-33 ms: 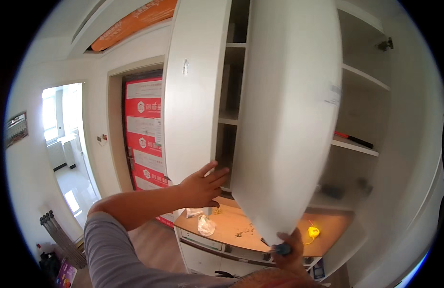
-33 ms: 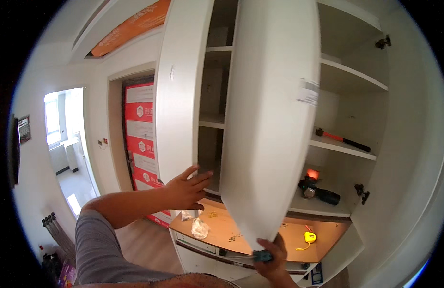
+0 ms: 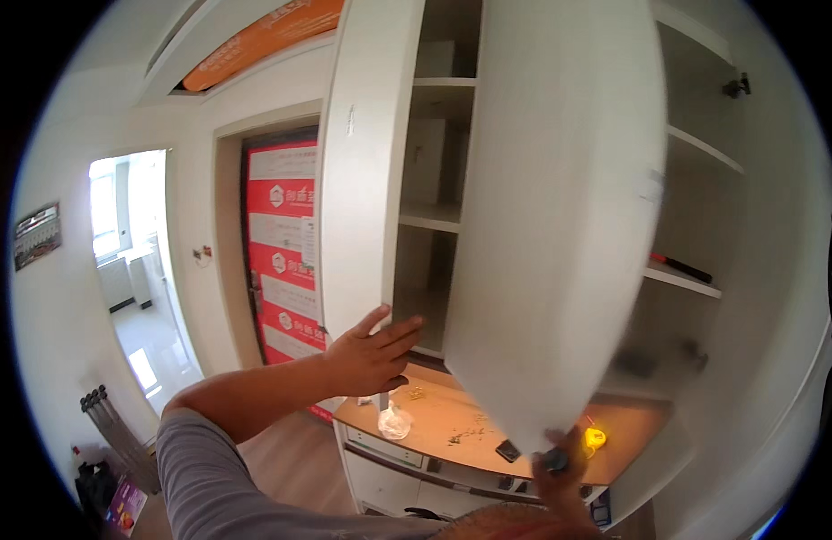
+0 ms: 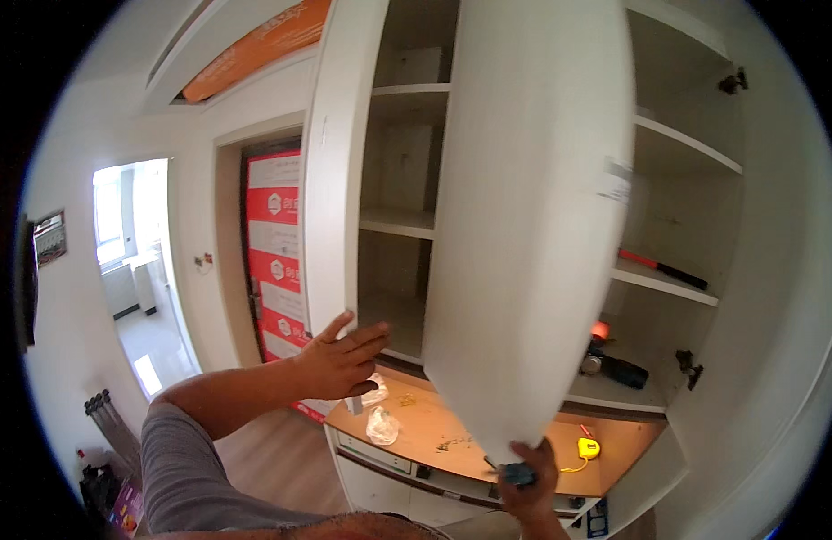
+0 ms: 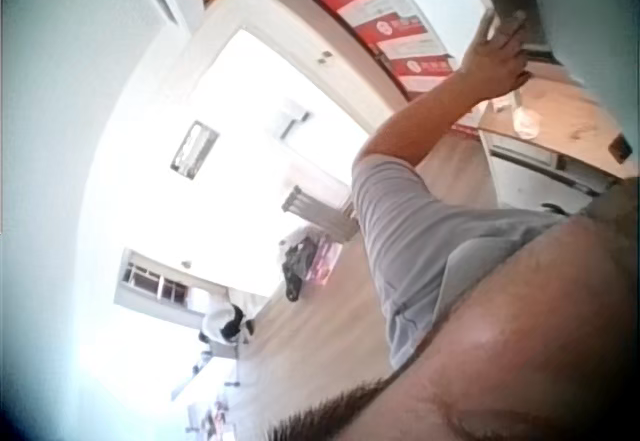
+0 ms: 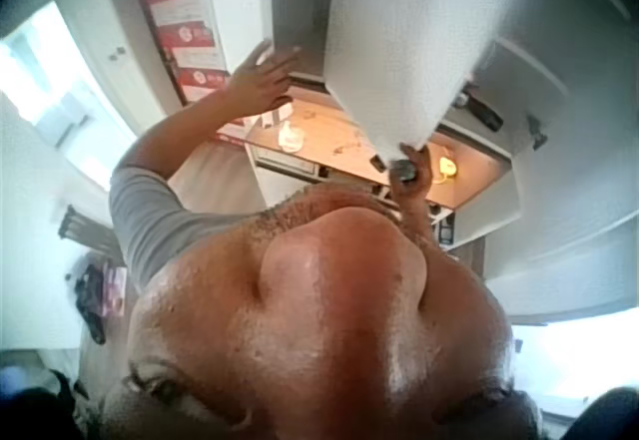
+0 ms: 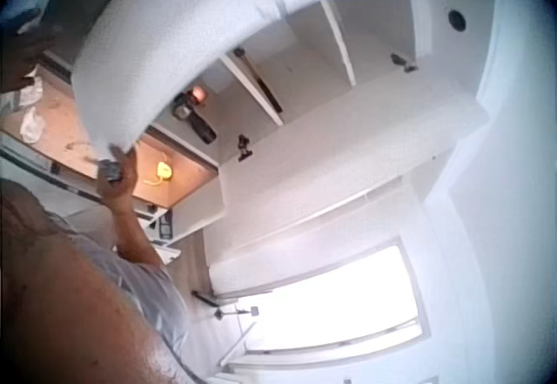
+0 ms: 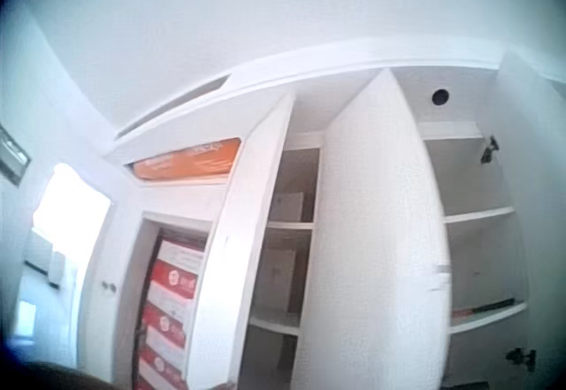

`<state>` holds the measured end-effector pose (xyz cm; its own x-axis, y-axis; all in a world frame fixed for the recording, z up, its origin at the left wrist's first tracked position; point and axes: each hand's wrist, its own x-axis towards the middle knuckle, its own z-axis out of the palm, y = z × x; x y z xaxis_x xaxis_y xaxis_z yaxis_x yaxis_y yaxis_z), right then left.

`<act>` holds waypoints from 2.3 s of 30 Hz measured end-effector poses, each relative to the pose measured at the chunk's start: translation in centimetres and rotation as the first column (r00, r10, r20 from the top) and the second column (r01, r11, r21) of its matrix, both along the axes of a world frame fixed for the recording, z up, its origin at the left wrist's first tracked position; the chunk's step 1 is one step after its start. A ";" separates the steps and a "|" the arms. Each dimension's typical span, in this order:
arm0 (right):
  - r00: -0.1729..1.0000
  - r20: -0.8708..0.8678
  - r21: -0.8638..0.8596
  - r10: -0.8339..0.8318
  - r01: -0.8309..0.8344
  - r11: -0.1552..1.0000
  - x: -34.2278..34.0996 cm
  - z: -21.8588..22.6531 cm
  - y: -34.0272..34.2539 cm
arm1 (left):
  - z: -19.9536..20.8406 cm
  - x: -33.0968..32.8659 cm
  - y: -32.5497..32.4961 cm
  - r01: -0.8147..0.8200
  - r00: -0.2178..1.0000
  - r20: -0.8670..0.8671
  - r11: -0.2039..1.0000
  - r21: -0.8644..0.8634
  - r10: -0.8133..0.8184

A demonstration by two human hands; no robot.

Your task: The person installs a white cabinet door onto a wall-mounted cabinet using a cordless drill and a manual screwdriver. They attach the door to the hinges, tighten the screws, and repeatedly open and close the door to check alignment.

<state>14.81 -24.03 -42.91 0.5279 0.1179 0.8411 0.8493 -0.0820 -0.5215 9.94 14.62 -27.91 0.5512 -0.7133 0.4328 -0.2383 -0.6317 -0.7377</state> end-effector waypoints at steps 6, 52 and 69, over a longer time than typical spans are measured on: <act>0.872 -0.487 0.093 -0.046 0.104 0.990 5.7 0.2 -2.0 | -1.6 -5.8 3.9 0.125 0.967 0.242 0.974 -0.191 -0.077; 0.675 -0.169 0.152 0.719 -0.703 0.695 7.2 6.7 26.0 | 24.9 11.7 14.5 0.664 0.685 0.717 0.516 -0.541 -0.129; 0.673 -0.214 0.208 0.708 -0.677 0.706 8.3 6.9 25.2 | 26.2 8.9 16.1 0.190 0.850 0.523 0.883 -0.429 0.071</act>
